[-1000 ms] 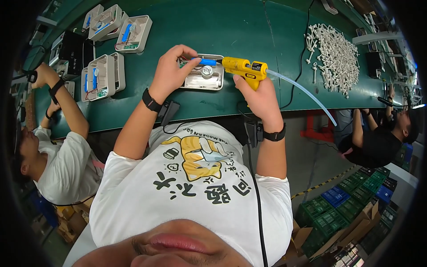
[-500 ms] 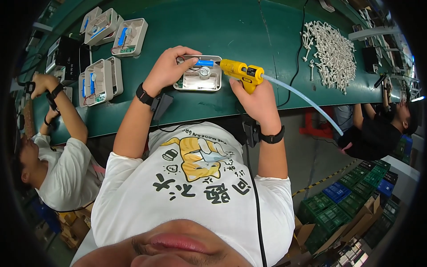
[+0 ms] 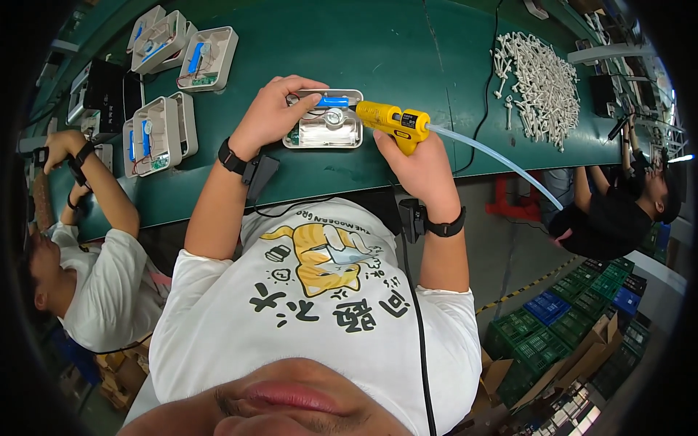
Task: The person assembles electronic devices by placing a battery into a plastic housing and applying adhesive with a glue gun. This process is repeated for multiple units on the workbench.
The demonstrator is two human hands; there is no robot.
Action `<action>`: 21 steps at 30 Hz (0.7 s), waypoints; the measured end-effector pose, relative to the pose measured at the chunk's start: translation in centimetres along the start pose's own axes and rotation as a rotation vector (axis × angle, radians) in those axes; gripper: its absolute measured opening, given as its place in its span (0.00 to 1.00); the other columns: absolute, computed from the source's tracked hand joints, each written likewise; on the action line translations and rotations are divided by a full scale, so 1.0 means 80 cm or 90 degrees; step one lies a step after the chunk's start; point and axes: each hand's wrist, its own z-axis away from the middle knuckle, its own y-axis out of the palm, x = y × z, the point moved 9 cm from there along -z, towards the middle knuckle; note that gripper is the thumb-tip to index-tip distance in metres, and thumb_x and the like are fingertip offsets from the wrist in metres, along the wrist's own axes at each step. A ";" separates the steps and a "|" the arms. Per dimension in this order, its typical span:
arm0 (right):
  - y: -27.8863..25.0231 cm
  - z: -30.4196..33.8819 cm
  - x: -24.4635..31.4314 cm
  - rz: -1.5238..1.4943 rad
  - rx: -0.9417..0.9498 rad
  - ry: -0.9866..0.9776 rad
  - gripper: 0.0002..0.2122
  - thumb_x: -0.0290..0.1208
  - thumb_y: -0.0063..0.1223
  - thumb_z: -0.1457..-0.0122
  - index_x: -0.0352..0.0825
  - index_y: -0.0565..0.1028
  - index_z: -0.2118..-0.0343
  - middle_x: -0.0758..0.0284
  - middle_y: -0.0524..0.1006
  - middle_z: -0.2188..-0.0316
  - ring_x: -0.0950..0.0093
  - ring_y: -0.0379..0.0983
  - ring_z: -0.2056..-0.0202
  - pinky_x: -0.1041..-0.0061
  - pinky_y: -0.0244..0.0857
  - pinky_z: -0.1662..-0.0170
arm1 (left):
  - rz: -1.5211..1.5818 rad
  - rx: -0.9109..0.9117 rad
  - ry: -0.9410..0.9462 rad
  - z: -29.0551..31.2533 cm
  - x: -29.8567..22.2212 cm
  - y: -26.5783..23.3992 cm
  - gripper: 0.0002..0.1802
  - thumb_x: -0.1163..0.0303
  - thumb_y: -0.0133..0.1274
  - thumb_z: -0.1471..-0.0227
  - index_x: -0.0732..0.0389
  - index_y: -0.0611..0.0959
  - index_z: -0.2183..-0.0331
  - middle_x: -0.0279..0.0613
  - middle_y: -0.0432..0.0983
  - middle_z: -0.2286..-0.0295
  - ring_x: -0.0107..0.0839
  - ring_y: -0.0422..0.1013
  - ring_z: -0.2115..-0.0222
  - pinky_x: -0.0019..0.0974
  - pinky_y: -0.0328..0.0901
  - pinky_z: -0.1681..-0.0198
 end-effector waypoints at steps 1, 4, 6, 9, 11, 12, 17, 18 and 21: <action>-0.001 0.004 0.004 0.029 0.000 0.006 0.18 0.35 0.67 0.34 0.30 0.81 0.47 0.72 0.82 0.63 0.83 0.75 0.65 0.79 0.71 0.61 | 0.012 0.014 0.006 0.001 0.002 0.000 0.14 0.65 0.62 0.36 0.54 0.91 0.50 0.36 0.85 0.58 0.33 0.74 0.57 0.38 0.70 0.48; -0.003 0.007 0.008 0.087 0.002 0.020 0.16 0.35 0.66 0.34 0.30 0.82 0.49 0.72 0.82 0.64 0.83 0.74 0.66 0.79 0.70 0.61 | 0.039 0.040 0.018 0.002 0.006 -0.001 0.15 0.66 0.60 0.35 0.54 0.90 0.48 0.36 0.85 0.55 0.33 0.73 0.55 0.38 0.70 0.47; -0.002 0.007 0.005 0.044 0.025 0.018 0.14 0.35 0.66 0.34 0.30 0.82 0.52 0.72 0.82 0.64 0.84 0.73 0.67 0.79 0.69 0.62 | 0.096 0.054 0.006 0.002 0.010 -0.002 0.15 0.64 0.59 0.35 0.51 0.90 0.49 0.35 0.85 0.57 0.34 0.74 0.54 0.43 0.65 0.43; 0.009 0.001 0.008 -0.011 0.044 0.010 0.12 0.35 0.66 0.33 0.31 0.81 0.54 0.73 0.82 0.65 0.86 0.72 0.69 0.81 0.68 0.65 | 0.122 0.068 -0.004 0.001 0.010 -0.002 0.15 0.63 0.58 0.35 0.49 0.90 0.49 0.35 0.85 0.57 0.35 0.74 0.54 0.44 0.63 0.41; 0.022 -0.005 0.014 -0.079 0.063 -0.008 0.11 0.35 0.66 0.33 0.32 0.81 0.57 0.73 0.82 0.67 0.87 0.71 0.71 0.82 0.67 0.68 | 0.113 0.077 -0.013 0.002 0.011 -0.001 0.16 0.63 0.57 0.34 0.50 0.90 0.49 0.36 0.85 0.57 0.36 0.74 0.53 0.43 0.62 0.39; 0.026 -0.008 0.018 -0.078 0.066 -0.009 0.11 0.35 0.66 0.33 0.32 0.81 0.57 0.73 0.82 0.67 0.87 0.71 0.71 0.82 0.67 0.68 | 0.114 0.075 -0.015 0.002 0.013 -0.002 0.16 0.63 0.57 0.34 0.50 0.90 0.49 0.36 0.85 0.57 0.36 0.74 0.53 0.43 0.62 0.39; 0.048 -0.017 0.033 -0.078 0.129 0.072 0.12 0.36 0.66 0.33 0.33 0.80 0.57 0.74 0.80 0.71 0.88 0.71 0.74 0.83 0.65 0.73 | 0.011 0.088 0.076 0.004 0.006 -0.002 0.21 0.71 0.55 0.37 0.53 0.86 0.44 0.35 0.82 0.53 0.37 0.71 0.50 0.42 0.63 0.40; 0.053 -0.018 0.038 -0.079 0.141 0.073 0.12 0.36 0.66 0.33 0.33 0.80 0.56 0.74 0.80 0.72 0.88 0.70 0.75 0.83 0.65 0.74 | 0.018 0.092 0.074 0.004 0.007 -0.002 0.22 0.70 0.54 0.39 0.51 0.86 0.44 0.34 0.82 0.52 0.37 0.71 0.49 0.44 0.61 0.39; 0.065 -0.019 0.040 -0.071 0.160 0.072 0.12 0.36 0.66 0.33 0.33 0.80 0.56 0.75 0.80 0.73 0.88 0.70 0.76 0.83 0.64 0.75 | 0.020 0.095 0.076 0.011 0.006 -0.002 0.25 0.71 0.53 0.42 0.49 0.85 0.43 0.33 0.81 0.51 0.38 0.71 0.48 0.46 0.58 0.37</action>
